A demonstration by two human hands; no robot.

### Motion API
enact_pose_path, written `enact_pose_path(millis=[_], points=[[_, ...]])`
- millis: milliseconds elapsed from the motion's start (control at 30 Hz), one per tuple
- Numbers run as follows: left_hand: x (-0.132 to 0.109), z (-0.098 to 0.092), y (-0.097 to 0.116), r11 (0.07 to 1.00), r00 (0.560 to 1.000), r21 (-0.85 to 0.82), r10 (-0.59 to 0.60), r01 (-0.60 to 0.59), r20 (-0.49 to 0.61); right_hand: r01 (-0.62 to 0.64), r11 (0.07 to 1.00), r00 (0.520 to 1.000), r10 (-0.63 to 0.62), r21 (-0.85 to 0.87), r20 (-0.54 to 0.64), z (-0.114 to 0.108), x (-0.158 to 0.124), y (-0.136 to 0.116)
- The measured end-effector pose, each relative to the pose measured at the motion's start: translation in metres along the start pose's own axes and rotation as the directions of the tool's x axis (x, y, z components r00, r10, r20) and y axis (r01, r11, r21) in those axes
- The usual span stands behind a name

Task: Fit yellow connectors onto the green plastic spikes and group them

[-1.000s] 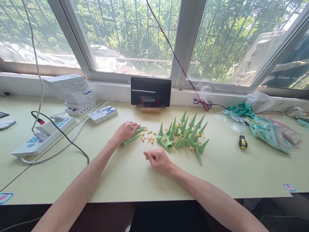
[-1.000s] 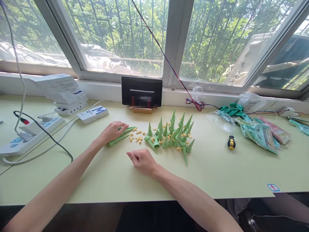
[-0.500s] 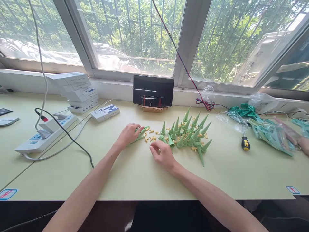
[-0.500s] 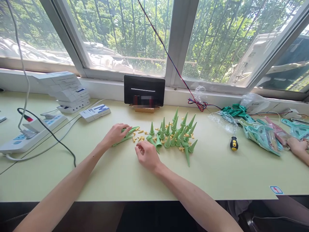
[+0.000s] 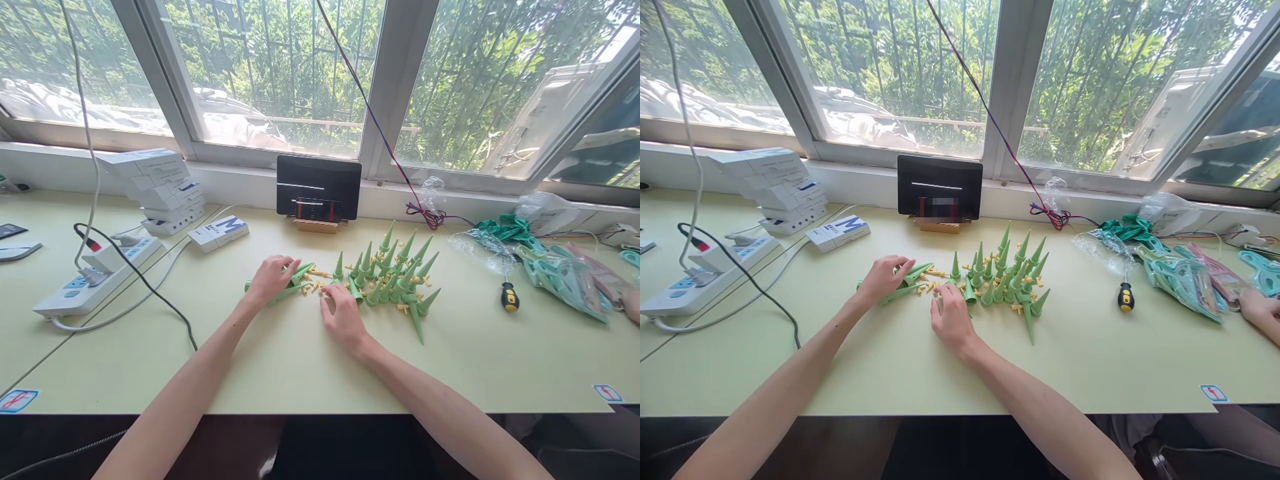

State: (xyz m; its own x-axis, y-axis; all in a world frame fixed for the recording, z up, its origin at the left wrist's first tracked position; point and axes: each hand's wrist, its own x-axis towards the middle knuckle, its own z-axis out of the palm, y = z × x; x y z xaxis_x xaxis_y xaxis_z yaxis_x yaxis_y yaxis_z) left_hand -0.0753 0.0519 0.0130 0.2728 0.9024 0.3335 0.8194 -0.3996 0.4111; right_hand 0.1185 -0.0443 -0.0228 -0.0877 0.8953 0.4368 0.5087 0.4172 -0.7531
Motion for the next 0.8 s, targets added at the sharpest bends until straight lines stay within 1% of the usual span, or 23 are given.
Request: enact_pose_path(millis=[67,167,267,367,433,533,800], points=[[0.0,-0.006,-0.002,0.995,0.998,0.091,-0.045,0.048,-0.035,-0.009,1.0,1.0,0.009,-0.012,0.001,-0.001,0.0,0.0],[0.001,-0.016,-0.007,0.954,0.981,0.23,-0.181,0.191,-0.064,-0.02,0.999,1.0,0.02,-0.031,0.011,-0.001,0.0,0.0],[0.002,-0.022,-0.015,0.892,0.943,0.308,-0.326,0.33,-0.067,-0.017,0.999,1.0,0.018,-0.038,0.017,-0.002,0.0,0.0],[0.002,-0.023,-0.021,0.847,0.906,0.341,-0.422,0.407,-0.033,-0.007,0.999,1.0,0.008,-0.032,0.011,-0.001,0.0,0.0],[0.001,-0.022,-0.022,0.834,0.891,0.345,-0.454,0.429,-0.011,0.001,1.0,1.0,-0.001,-0.022,0.002,-0.001,-0.001,-0.001],[0.001,-0.02,-0.021,0.826,0.882,0.347,-0.47,0.444,-0.008,0.015,1.0,1.0,-0.015,-0.001,-0.005,-0.001,-0.001,-0.002],[0.0,-0.013,-0.019,0.827,0.886,0.34,-0.46,0.448,-0.049,0.033,0.999,0.999,-0.034,0.037,0.016,0.0,-0.003,-0.003]])
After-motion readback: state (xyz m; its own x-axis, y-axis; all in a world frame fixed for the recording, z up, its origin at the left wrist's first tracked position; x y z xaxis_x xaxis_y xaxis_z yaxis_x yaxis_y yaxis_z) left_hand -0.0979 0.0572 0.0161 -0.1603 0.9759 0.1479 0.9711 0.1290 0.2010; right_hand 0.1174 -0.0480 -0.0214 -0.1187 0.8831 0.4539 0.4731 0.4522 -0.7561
